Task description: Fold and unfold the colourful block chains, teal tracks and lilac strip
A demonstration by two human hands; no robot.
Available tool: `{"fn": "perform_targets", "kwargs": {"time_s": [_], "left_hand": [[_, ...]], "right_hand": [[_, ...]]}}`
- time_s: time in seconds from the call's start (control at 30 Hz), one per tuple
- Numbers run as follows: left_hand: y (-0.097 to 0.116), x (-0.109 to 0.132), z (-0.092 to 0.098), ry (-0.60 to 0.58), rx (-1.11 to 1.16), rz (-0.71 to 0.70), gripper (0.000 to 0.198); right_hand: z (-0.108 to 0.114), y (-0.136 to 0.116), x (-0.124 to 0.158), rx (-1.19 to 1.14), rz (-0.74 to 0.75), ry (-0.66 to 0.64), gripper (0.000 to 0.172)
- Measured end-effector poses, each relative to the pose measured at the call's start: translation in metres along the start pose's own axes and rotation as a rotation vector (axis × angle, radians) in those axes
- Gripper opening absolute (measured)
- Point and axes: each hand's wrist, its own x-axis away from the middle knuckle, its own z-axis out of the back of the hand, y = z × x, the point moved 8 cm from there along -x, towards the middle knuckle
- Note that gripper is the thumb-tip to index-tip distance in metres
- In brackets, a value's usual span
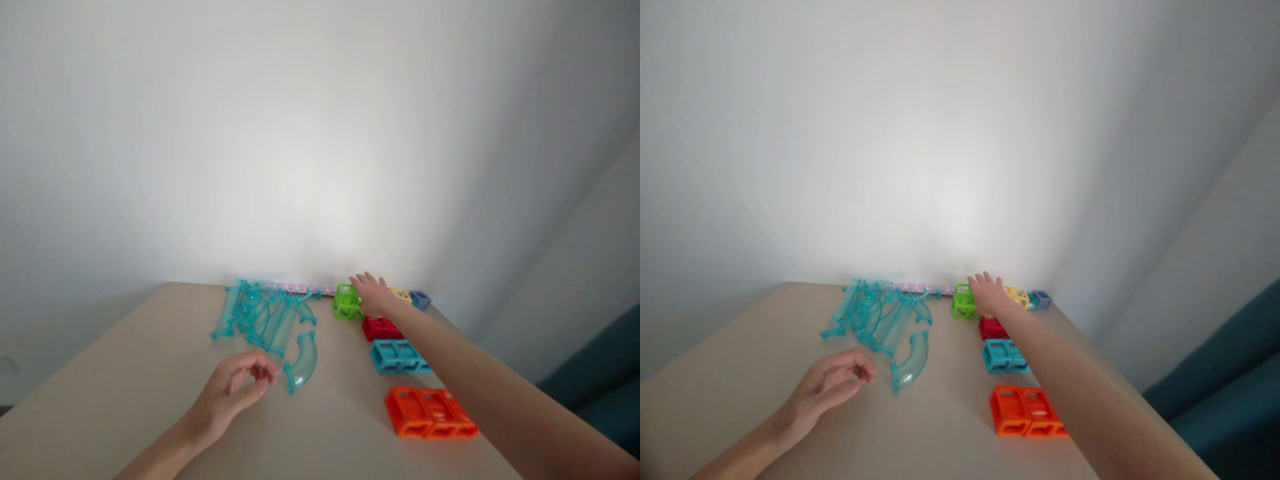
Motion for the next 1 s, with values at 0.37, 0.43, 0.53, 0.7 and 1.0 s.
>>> {"fn": "perform_targets", "kwargs": {"time_s": [0.37, 0.43, 0.53, 0.7, 1.0], "left_hand": [[0.012, 0.004, 0.057, 0.548, -0.445, -0.141, 0.011], [0.013, 0.008, 0.069, 0.665, -0.558, -0.133, 0.017], [0.008, 0.008, 0.088, 0.797, -0.672, -0.070, 0.038], [-0.026, -0.005, 0.115, 0.817, -0.608, 0.108, 0.057], [-0.043, -0.010, 0.134, 0.887, -0.564, 0.182, 0.053]], "right_hand": [[-0.047, -0.158, 0.093, -0.319, -0.265, 0.077, 0.070], [-0.060, -0.157, 0.086, -0.363, -0.298, 0.070, 0.070], [-0.066, -0.157, 0.067, -0.466, -0.250, 0.097, 0.068], [-0.068, -0.163, 0.040, -0.574, -0.233, 0.124, 0.076], [-0.068, -0.183, 0.010, -0.714, -0.198, 0.162, 0.076]]}}
